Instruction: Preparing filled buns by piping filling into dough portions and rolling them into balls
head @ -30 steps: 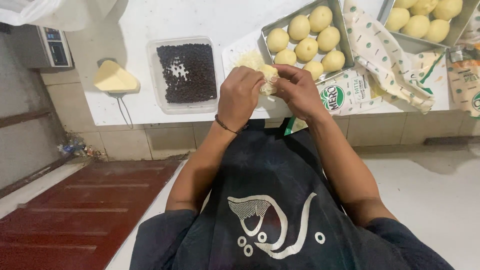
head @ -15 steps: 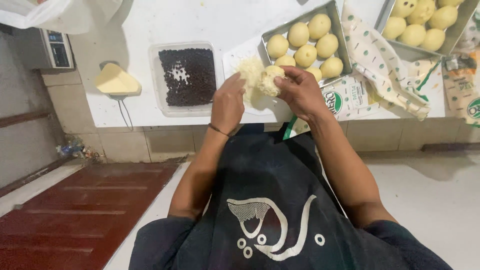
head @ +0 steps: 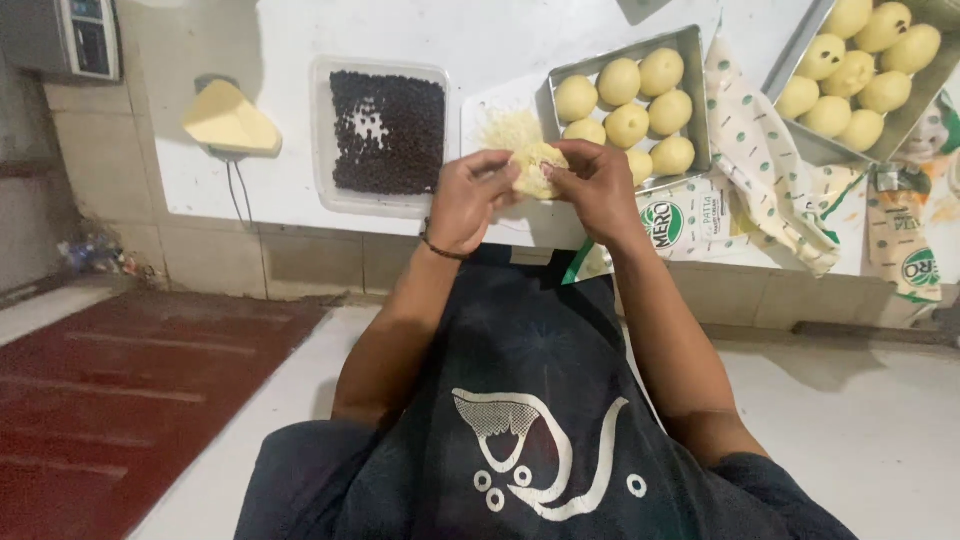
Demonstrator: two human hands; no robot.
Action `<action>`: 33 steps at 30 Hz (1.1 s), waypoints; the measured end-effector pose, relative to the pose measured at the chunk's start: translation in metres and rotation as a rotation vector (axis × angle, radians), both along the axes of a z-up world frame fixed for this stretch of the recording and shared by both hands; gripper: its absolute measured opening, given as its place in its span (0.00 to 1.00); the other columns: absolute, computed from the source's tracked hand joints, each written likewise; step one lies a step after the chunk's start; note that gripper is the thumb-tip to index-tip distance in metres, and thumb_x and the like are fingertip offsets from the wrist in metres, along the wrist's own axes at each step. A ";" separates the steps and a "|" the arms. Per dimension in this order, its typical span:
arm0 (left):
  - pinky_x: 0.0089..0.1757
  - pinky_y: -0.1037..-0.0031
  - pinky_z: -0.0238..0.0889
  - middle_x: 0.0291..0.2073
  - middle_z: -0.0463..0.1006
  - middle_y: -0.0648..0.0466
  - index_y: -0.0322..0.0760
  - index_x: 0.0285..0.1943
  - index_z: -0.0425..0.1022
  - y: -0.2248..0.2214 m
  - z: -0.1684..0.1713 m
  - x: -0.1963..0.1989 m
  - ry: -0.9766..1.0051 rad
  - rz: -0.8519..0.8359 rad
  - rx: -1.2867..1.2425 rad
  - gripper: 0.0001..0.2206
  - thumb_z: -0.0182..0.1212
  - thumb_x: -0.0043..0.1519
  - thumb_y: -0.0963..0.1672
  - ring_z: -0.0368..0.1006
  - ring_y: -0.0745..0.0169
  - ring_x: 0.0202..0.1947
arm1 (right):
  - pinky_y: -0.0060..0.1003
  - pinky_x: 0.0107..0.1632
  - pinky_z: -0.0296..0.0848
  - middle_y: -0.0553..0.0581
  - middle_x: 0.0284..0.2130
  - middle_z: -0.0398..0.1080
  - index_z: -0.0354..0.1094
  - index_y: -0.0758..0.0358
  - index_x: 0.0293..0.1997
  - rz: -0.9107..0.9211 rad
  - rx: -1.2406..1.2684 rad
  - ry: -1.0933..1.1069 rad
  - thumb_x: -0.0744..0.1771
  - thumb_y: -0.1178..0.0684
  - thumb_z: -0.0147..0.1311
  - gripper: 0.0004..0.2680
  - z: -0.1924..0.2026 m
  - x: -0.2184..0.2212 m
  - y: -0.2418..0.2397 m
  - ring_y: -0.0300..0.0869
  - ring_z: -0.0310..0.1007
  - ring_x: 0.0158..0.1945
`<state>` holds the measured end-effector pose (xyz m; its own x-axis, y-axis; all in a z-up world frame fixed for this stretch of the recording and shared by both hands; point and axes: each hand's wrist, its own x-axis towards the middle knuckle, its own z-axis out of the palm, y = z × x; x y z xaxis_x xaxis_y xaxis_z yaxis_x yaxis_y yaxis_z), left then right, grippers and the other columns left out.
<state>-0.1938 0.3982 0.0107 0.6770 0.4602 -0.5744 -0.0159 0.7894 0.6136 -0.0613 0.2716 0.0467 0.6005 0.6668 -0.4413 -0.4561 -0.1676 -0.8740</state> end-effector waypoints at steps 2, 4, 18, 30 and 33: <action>0.37 0.60 0.84 0.36 0.72 0.48 0.20 0.51 0.77 0.004 0.010 0.001 0.077 0.033 0.155 0.15 0.74 0.59 0.38 0.80 0.55 0.35 | 0.41 0.43 0.79 0.62 0.36 0.78 0.79 0.61 0.48 0.057 -0.249 -0.494 0.62 0.63 0.66 0.11 -0.017 0.002 0.000 0.44 0.77 0.41; 0.38 0.60 0.84 0.37 0.72 0.46 0.18 0.52 0.76 0.004 0.007 -0.003 0.083 0.024 0.166 0.16 0.73 0.59 0.39 0.81 0.52 0.36 | 0.43 0.42 0.80 0.65 0.37 0.78 0.79 0.62 0.49 0.098 -0.254 -0.514 0.63 0.63 0.63 0.11 0.003 0.002 0.004 0.50 0.79 0.41; 0.39 0.60 0.83 0.42 0.73 0.37 0.18 0.57 0.74 0.019 0.040 -0.022 0.111 -0.071 0.397 0.18 0.68 0.64 0.42 0.83 0.45 0.39 | 0.39 0.35 0.80 0.60 0.35 0.80 0.81 0.52 0.48 0.199 -0.383 -0.652 0.62 0.56 0.69 0.11 -0.008 -0.005 0.021 0.52 0.81 0.37; 0.35 0.69 0.79 0.38 0.77 0.47 0.32 0.50 0.83 0.018 0.032 -0.043 0.069 -0.365 1.476 0.12 0.73 0.57 0.37 0.81 0.49 0.35 | 0.49 0.44 0.78 0.71 0.38 0.75 0.60 0.74 0.69 0.563 -0.092 -0.404 0.64 0.68 0.59 0.23 0.054 -0.007 0.001 0.54 0.79 0.43; 0.33 0.68 0.76 0.35 0.80 0.49 0.38 0.47 0.85 0.028 0.043 -0.043 0.020 -0.343 1.469 0.09 0.74 0.59 0.42 0.81 0.49 0.34 | 0.42 0.44 0.77 0.65 0.29 0.78 0.64 0.67 0.68 0.576 -0.106 -0.408 0.68 0.59 0.59 0.19 0.069 -0.012 0.004 0.49 0.83 0.37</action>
<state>-0.2370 0.4258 0.0540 0.8657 0.4430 0.2330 0.0539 -0.5454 0.8365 -0.0737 0.2761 0.1158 0.2965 0.8939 -0.3363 0.0902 -0.3768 -0.9219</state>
